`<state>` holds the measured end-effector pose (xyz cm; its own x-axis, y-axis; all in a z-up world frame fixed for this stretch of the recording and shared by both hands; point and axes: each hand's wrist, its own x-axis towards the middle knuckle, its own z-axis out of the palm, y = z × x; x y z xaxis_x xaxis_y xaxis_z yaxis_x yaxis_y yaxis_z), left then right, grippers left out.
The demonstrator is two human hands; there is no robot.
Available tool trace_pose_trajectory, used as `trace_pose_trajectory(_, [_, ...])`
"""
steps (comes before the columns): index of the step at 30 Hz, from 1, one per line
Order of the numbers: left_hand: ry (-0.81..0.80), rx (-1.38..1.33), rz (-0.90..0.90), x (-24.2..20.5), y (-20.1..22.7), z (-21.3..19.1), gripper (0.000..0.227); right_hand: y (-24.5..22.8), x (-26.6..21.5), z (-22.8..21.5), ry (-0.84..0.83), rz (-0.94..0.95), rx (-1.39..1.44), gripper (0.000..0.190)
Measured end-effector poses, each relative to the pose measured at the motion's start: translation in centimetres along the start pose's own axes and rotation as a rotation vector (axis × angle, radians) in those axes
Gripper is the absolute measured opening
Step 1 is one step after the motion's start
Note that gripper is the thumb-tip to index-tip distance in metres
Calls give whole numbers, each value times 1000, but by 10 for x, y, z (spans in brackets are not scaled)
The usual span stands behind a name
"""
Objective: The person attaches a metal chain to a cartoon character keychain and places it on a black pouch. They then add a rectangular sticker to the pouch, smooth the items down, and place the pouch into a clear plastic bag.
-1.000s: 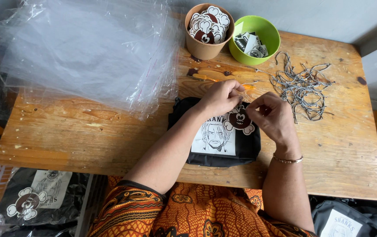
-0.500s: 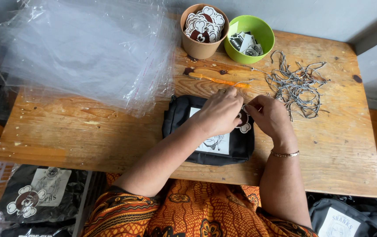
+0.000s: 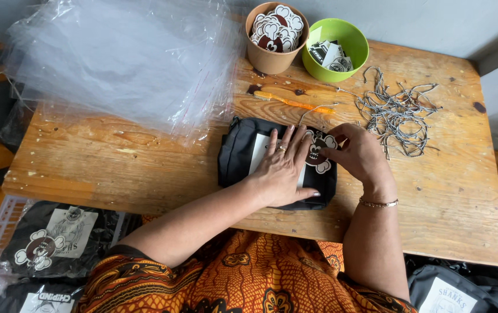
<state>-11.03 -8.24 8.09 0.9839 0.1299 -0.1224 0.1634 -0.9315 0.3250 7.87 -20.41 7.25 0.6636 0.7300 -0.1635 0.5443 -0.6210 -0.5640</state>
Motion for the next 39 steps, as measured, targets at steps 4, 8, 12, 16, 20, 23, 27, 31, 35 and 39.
trace_pose_trajectory(4, [39,28,9,13,-5,10,109,16,8,8,0,18,5,59])
trace_pose_trajectory(8, [123,94,48,25,-7,24,99,23,11,10,82,-61,50,55])
trace_pose_trajectory(12, [188,113,74,35,-10,37,96,15,10,10,198,-158,48,54])
trace_pose_trajectory(16, [226,54,103,32,-5,12,97,20,14,14,221,-205,57,38])
trace_pose_trajectory(20, [165,181,143,32,-3,5,111,30,22,19,241,-200,99,24])
trace_pose_trajectory(23, [137,180,153,32,-7,13,100,27,33,17,259,-210,36,22])
trace_pose_trajectory(27, [127,168,168,33,-11,27,92,10,48,20,242,-312,-191,30])
trace_pose_trajectory(31, [168,193,153,32,-10,27,90,-21,57,25,57,-99,-341,36])
trace_pose_trajectory(35, [282,127,171,30,-14,34,91,-21,78,20,9,-119,-362,36])
trace_pose_trajectory(39, [388,-33,193,34,-11,37,96,-16,96,26,18,-164,-375,29])
